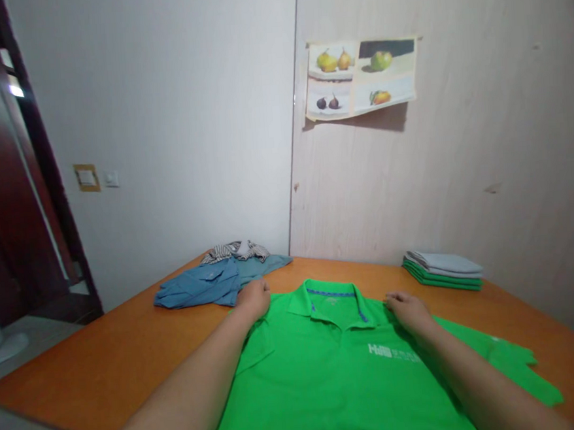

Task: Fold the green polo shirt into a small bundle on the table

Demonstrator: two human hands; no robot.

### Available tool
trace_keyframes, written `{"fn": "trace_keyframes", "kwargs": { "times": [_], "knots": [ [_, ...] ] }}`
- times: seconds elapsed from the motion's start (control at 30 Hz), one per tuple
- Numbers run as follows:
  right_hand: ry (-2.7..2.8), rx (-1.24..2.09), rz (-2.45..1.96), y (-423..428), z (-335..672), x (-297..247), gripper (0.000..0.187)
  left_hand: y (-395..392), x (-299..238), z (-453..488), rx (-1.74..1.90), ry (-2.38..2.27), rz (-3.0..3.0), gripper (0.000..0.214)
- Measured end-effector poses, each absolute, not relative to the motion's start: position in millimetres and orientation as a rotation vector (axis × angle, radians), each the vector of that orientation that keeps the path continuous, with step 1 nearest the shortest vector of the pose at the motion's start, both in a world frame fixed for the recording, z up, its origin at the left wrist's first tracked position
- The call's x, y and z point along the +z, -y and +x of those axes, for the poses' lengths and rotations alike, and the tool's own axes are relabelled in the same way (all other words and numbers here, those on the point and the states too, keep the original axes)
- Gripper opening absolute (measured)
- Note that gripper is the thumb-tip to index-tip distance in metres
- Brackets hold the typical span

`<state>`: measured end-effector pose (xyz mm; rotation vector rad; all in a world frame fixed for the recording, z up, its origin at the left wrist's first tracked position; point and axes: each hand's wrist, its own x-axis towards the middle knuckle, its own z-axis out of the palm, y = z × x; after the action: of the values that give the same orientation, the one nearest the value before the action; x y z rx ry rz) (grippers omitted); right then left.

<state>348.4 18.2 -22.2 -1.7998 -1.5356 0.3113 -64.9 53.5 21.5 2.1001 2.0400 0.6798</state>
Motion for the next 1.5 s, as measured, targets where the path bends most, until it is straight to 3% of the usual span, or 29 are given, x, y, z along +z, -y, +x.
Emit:
{"fn": "trace_keyframes", "kwargs": {
  "times": [0.2,0.37,0.53,0.97,1.2,1.5],
  "knots": [
    [1.537,0.190,-1.795,-19.3,350.7,-37.8,0.045,-57.3,24.4,-60.1,0.494,-2.095,2.134,0.012],
    [1.526,0.228,-1.762,-24.1,357.4,-42.9,0.047,-61.8,24.7,-57.1,0.512,-2.209,2.147,0.025],
    [1.546,0.213,-1.771,-24.7,357.3,-43.9,0.047,-60.8,16.3,-58.0,0.545,-2.226,2.173,0.024],
    [1.566,0.142,-1.739,-21.6,346.9,-40.0,0.037,-72.2,25.2,5.8,1.012,-1.878,1.974,0.016],
    [1.555,0.134,-1.664,-24.4,348.1,-42.6,0.031,-64.0,-3.6,14.6,1.041,-1.731,1.990,0.012],
    [1.611,0.101,-1.680,-22.3,346.2,-39.0,0.030,-62.7,3.2,10.2,1.088,-1.655,2.131,0.016]
  ]
}}
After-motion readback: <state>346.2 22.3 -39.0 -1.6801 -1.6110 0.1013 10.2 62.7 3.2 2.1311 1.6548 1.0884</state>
